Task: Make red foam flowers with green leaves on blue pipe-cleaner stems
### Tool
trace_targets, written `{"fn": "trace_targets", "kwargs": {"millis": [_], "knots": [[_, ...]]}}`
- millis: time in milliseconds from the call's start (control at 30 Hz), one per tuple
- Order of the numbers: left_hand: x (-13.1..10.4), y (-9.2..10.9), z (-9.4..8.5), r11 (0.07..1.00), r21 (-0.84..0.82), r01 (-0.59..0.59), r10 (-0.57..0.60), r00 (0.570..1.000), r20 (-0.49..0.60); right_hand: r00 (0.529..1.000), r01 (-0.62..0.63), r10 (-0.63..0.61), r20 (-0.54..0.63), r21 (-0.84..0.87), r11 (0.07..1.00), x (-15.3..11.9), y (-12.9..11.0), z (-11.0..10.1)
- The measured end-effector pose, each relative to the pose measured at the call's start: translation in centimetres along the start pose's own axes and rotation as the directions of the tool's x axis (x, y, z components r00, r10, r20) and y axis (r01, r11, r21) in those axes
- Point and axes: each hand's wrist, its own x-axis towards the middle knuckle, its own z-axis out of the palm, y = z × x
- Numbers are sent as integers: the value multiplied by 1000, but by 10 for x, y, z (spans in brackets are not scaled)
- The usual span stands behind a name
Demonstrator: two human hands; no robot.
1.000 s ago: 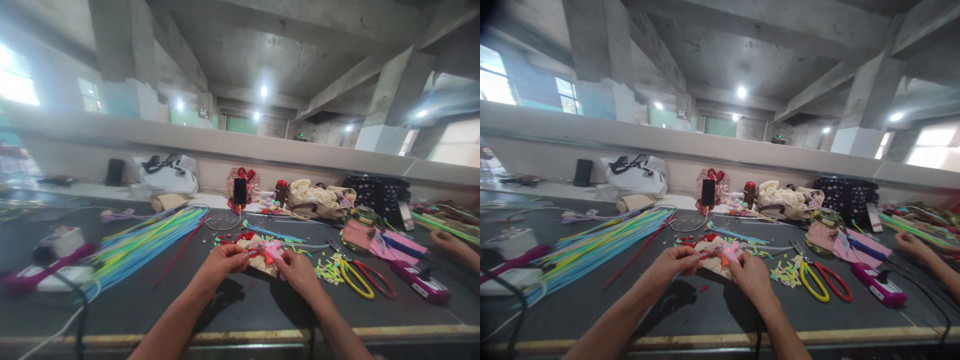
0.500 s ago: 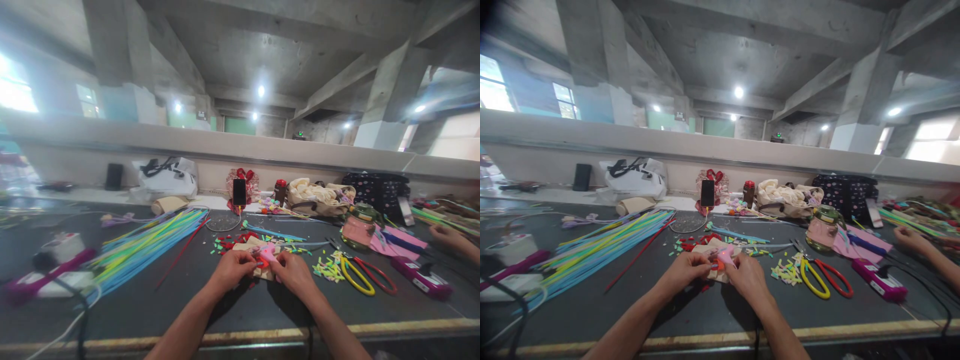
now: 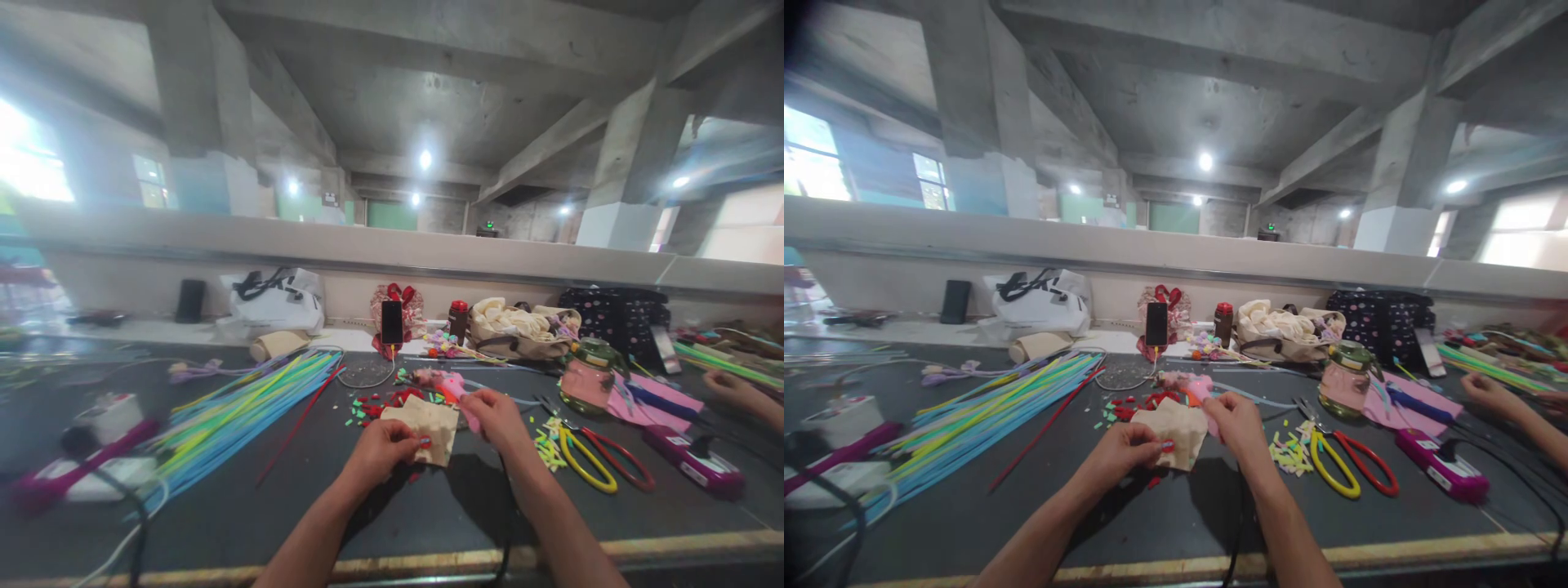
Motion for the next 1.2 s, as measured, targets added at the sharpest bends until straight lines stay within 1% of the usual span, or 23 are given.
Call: {"fn": "trace_targets", "kwargs": {"millis": [133, 233, 333, 400, 500, 567, 633, 733, 800, 867, 933, 1033, 1133, 1200], "knots": [[1, 1, -5, 990, -140, 26, -33, 998, -52, 995, 54, -35, -96, 205, 977, -3, -11, -10], [2, 4, -13, 959, -284, 21, -64, 987, -144, 994, 74, -43, -101, 330, 941, -12, -15, -11], [2, 7, -23, 913, -407, 17, -119, 967, -226, 998, 49, -33, -47, 403, 914, -19, -15, -1], [1, 7, -28, 886, -464, 19, -151, 956, -250, 999, 41, -32, -27, 421, 906, -23, -14, 10], [1, 7, -33, 860, -509, 13, -177, 945, -274, 999, 37, -39, -5, 433, 901, -28, -12, 28], [0, 7, -35, 859, -512, -3, -177, 937, -302, 999, 28, -39, 17, 409, 912, -31, -9, 38], [-1, 7, -36, 873, -487, -28, -160, 927, -340, 998, 35, -51, 36, 345, 938, -34, -5, 45], [-2, 9, -36, 917, -390, -81, -95, 906, -412, 990, 120, -132, 38, 224, 967, -38, 2, 50], [-3, 10, -35, 950, -291, -108, -39, 888, -458, 983, 177, -183, 24, 174, 969, -39, 6, 49], [-3, 11, -34, 976, -182, -121, 17, 873, -487, 982, 180, -185, 23, 144, 973, -41, 8, 46], [-4, 12, -33, 989, -72, -127, 74, 862, -501, 983, 173, -179, 46, 107, 979, -43, 8, 41], [-7, 13, -32, 989, 86, -120, 147, 844, -516, 975, 212, -211, 74, -11, 977, -48, 5, 33], [-9, 14, -31, 971, 222, -90, 197, 826, -528, 964, 261, -248, 95, -159, 952, -52, 3, 27], [-10, 14, -31, 953, 293, -75, 226, 820, -526, 957, 286, -265, 119, -228, 931, -54, 3, 25]]}}
